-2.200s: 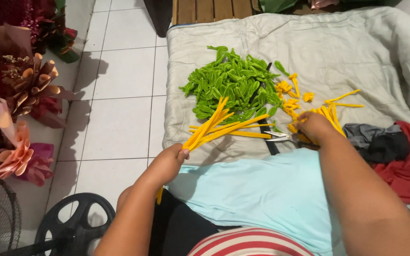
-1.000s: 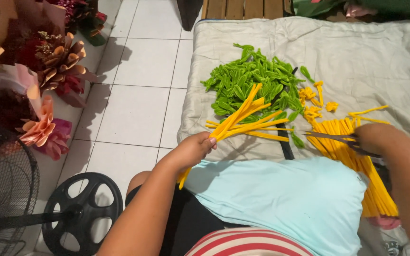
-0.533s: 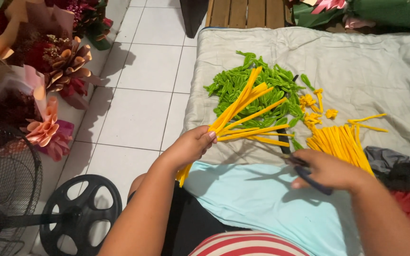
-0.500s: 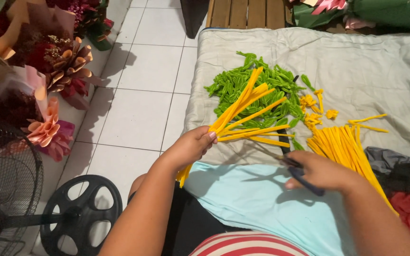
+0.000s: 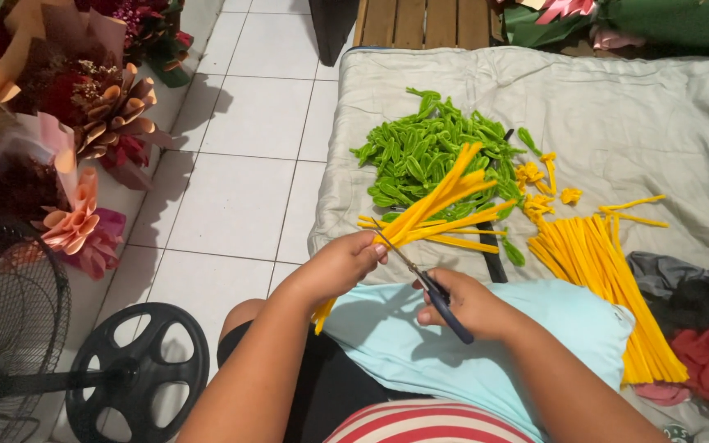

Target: The person gathers yellow pipe cleaners, cuts them into shorter pieces using scissors, and then twists and weaves them together by hand to form a small decorative item. The person works on a light-colored cloth on the floor, surrounded by green pipe cleaner pieces and finished flower arrangements.

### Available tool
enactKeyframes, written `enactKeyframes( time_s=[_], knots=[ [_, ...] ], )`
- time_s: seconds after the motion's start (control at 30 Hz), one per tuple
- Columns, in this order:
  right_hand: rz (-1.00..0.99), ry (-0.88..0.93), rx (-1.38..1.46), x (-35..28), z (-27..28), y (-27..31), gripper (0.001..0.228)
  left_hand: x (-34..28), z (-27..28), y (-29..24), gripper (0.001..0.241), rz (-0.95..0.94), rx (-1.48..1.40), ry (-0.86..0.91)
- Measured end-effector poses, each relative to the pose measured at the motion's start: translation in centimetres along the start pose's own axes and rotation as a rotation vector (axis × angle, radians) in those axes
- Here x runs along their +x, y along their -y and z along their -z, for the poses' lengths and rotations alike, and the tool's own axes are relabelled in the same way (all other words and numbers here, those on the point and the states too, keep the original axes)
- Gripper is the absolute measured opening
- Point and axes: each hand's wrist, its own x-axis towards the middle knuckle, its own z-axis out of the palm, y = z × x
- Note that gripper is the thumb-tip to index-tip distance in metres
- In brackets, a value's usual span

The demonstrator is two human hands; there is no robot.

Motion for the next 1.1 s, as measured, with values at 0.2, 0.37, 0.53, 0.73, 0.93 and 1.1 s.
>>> enactKeyframes(
  time_s=[0.2,0.37,0.53,0.73,0.93,1.1],
  knots=[
    [0.072,0.001,0.198,1.0,-1.2,-2.4,0.048,1.1,-1.0,0.9,0.027,-0.023,0.048,0.023],
    [0.077,0.023,0.254,0.9,-1.2,-1.8,0.046,2.0,-1.4,1.2,0.029,-0.023,0.083,0.046],
    [0.066,0.031,0.278,1.3,-1.4,-2.4,0.045,2.4,-1.7,1.3,0.029,0.0,0.077,0.048],
    [-0.018,0.013,0.222,1.4,-1.7,-2.4,0.036,3.3,-1.8,1.9,0.027,0.078,-0.113,0.148],
    [-0.089,0.022,0.252,1.8,-3.2,-4.8,0.034,4.8,-1.6,4.3,0.026,0.112,-0.214,0.244],
    [-0.209,0.004,0.23,1.4,-4.1,-5.4,0.037,6.3,-1.7,7.2,0.026,0.131,-0.278,0.316]
  ],
)
